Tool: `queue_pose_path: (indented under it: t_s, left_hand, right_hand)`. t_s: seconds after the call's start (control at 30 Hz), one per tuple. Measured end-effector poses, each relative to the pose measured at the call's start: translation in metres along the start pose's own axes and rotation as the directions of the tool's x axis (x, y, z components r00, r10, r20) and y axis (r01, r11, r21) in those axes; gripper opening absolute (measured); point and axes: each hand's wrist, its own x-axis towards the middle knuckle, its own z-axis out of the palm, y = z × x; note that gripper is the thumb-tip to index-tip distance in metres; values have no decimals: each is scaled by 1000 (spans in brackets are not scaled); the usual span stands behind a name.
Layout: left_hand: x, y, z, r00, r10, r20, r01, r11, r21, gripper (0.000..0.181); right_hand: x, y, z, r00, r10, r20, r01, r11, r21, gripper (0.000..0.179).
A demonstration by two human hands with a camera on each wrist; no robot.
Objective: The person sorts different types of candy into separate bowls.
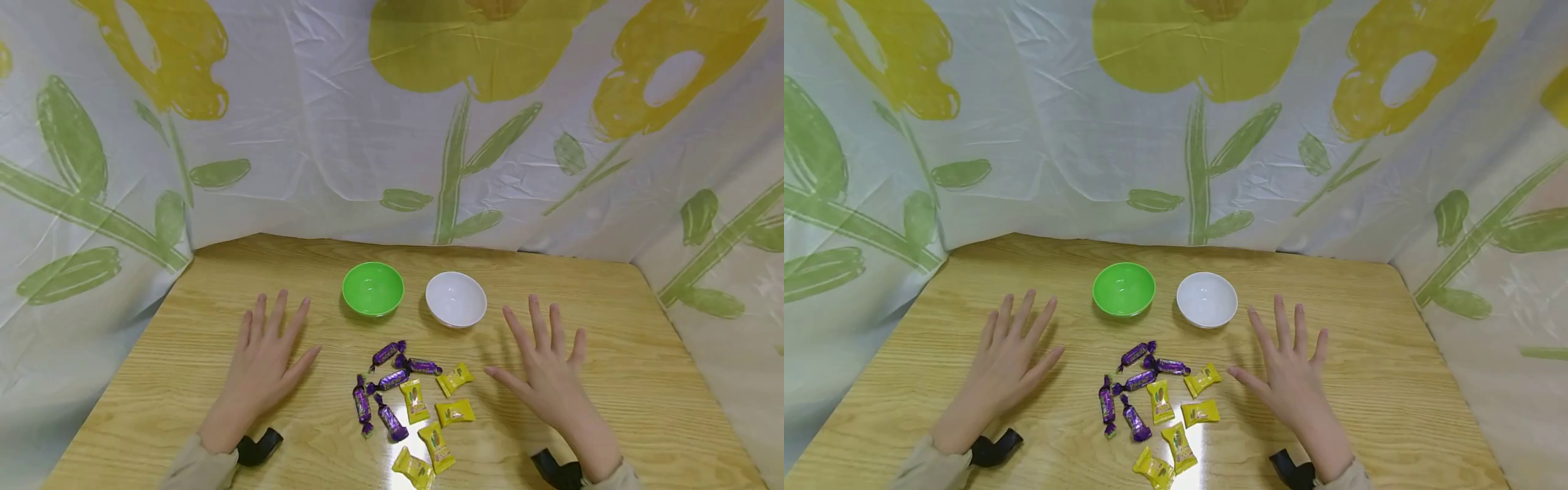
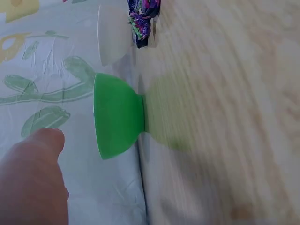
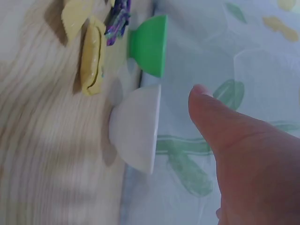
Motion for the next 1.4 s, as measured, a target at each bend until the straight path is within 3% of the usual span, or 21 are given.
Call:
queue_pose_path:
  t_s: [0.77,1.4]
  left_hand:
    - [39,14,9,996,82,-22,-83,996,-23,79]
    - [74,29,27,992,124,-13,-124,990,-62,91]
  right_hand:
    - [25,-34,-3,995,-86,-48,89,995,54,95]
    - [47,-70,5,980,-200,2,199,979,45,96]
